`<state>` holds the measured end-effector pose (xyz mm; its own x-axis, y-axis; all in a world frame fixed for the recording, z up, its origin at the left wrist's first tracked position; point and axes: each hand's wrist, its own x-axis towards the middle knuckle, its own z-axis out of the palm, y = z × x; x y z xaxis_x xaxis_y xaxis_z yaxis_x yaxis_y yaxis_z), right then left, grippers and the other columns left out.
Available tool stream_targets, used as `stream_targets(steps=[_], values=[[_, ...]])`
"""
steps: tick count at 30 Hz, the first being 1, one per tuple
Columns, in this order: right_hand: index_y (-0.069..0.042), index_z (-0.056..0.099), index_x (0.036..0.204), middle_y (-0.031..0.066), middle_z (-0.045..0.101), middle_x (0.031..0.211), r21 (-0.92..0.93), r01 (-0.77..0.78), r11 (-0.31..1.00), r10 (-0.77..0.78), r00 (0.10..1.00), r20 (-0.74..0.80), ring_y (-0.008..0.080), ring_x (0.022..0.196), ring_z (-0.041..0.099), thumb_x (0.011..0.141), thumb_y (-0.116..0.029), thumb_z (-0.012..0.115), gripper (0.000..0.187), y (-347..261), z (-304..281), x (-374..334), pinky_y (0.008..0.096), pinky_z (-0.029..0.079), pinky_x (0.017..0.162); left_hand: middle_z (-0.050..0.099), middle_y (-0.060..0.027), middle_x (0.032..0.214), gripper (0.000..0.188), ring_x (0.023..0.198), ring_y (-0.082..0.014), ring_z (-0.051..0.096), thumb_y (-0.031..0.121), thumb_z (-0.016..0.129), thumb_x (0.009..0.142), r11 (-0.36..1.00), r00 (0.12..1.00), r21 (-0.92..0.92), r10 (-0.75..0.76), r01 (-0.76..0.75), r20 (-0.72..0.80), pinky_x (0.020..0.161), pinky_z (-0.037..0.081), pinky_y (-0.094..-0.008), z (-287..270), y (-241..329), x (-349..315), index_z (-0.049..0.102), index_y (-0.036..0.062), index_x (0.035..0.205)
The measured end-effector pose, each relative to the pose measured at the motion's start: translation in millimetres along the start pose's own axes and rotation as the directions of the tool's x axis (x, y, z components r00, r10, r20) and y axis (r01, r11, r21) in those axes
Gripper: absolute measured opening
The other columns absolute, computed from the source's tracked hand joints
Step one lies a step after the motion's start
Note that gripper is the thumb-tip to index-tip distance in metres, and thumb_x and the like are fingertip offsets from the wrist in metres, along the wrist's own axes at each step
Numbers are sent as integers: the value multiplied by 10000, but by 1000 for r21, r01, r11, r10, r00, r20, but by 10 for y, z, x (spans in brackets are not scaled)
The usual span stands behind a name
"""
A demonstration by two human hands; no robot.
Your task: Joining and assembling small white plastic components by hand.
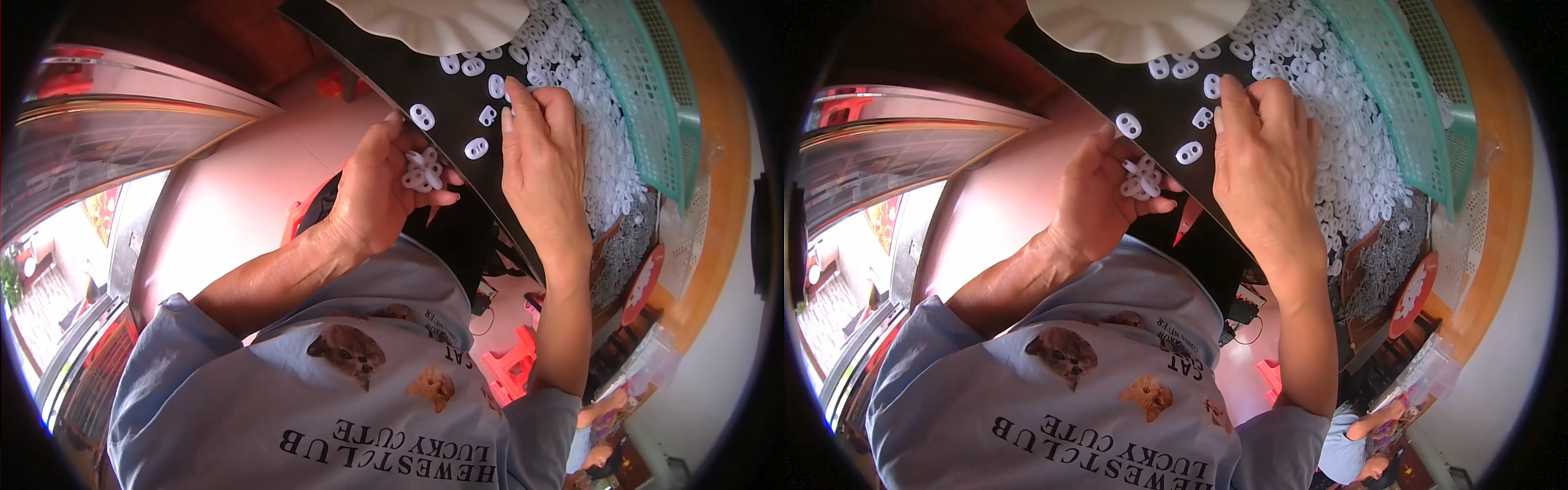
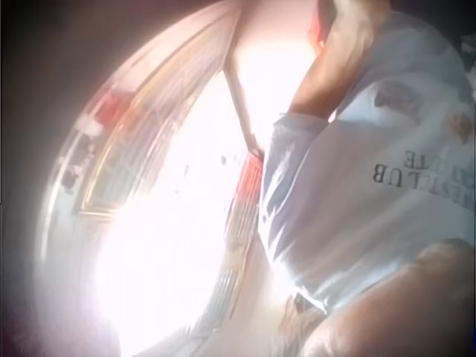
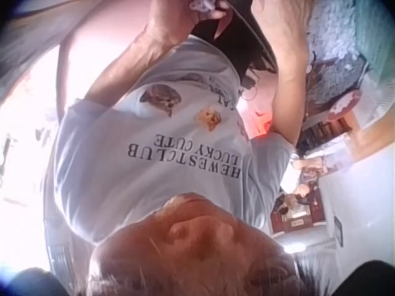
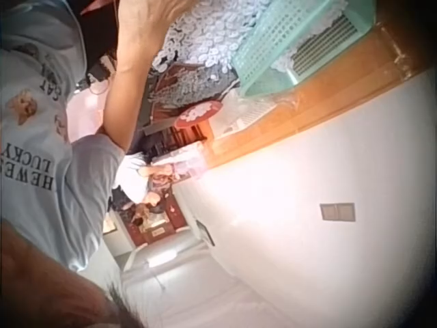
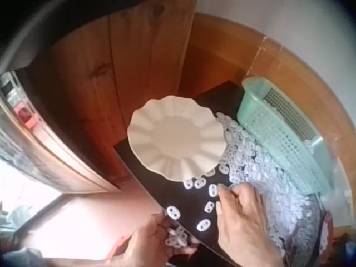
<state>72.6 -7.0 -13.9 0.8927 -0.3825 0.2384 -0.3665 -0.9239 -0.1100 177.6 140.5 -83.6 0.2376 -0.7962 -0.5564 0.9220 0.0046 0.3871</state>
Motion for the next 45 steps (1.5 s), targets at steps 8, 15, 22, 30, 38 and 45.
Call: stream_targets(steps=[8, 15, 22, 30, 38, 45], values=[[-64, 633, 1199, 56, 559, 1055, -68, 141, 988, -143, 989, -28, 264, 946, 552, 794, -39, 653, 407, -71, 84, 92, 419, 415, 808, 675, -158, 1051, 717, 947, -280, 694, 646, 359, 1002, 1000, 1000, 5, -8, 8, 10, 748, 607, -388, -28, 29, -20, 585, -20, 1138], [-55, 625, 1231, 43, 585, 1166, -48, 221, 974, -218, 975, 52, 249, 980, 545, 798, -86, 662, 435, -233, 28, 72, 408, 428, 835, 637, -122, 1091, 531, 894, -255, 683, 556, 381, 1034, 999, 999, -33, -33, 34, 34, 727, 597, -396, -29, 65, -42, 523, 101, 1268], [-52, 618, 1234, 36, 575, 1186, 44, 367, 929, -369, 928, 44, 218, 942, 540, 894, -181, 581, 365, -411, 84, -92, 371, 436, 773, 662, -59, 1075, 411, 989, -211, 666, 457, 415, 1035, 993, 1000, -118, 21, -20, 12, 784, 600, -425, -34, 28, -47, 583, 103, 1160], [-41, 594, 1322, 94, 559, 1068, 19, 168, 986, -167, 985, -33, 287, 889, 562, 857, -51, 623, 467, -234, 0, -429, 419, 423, 767, 686, -89, 1024, 402, 914, -248, 698, 336, 383, 1014, 996, 1000, -86, -3, 5, 25, 760, 600, -370, -73, 21, -65, 618, 27, 1117], [-73, 600, 1332, 60, 542, 1009, 72, 237, 969, -241, 969, 59, 243, 832, 534, 901, -115, 588, 433, -447, 27, -447, 408, 405, 745, 687, -68, 1009, 335, 930, -194, 692, 296, 426, 1033, 989, 998, -146, 21, -11, 64, 733, 618, -341, -95, -56, -20, 619, 33, 1109], [-65, 582, 1347, 96, 532, 1053, -57, 94, 994, -93, 996, 14, 288, 929, 549, 876, -26, 622, 474, -178, -12, -295, 441, 407, 806, 699, -122, 1009, 341, 885, -262, 715, 313, 414, 1041, 998, 999, -49, -47, 48, 20, 732, 609, -355, -43, -1, -90, 599, 29, 1070]])
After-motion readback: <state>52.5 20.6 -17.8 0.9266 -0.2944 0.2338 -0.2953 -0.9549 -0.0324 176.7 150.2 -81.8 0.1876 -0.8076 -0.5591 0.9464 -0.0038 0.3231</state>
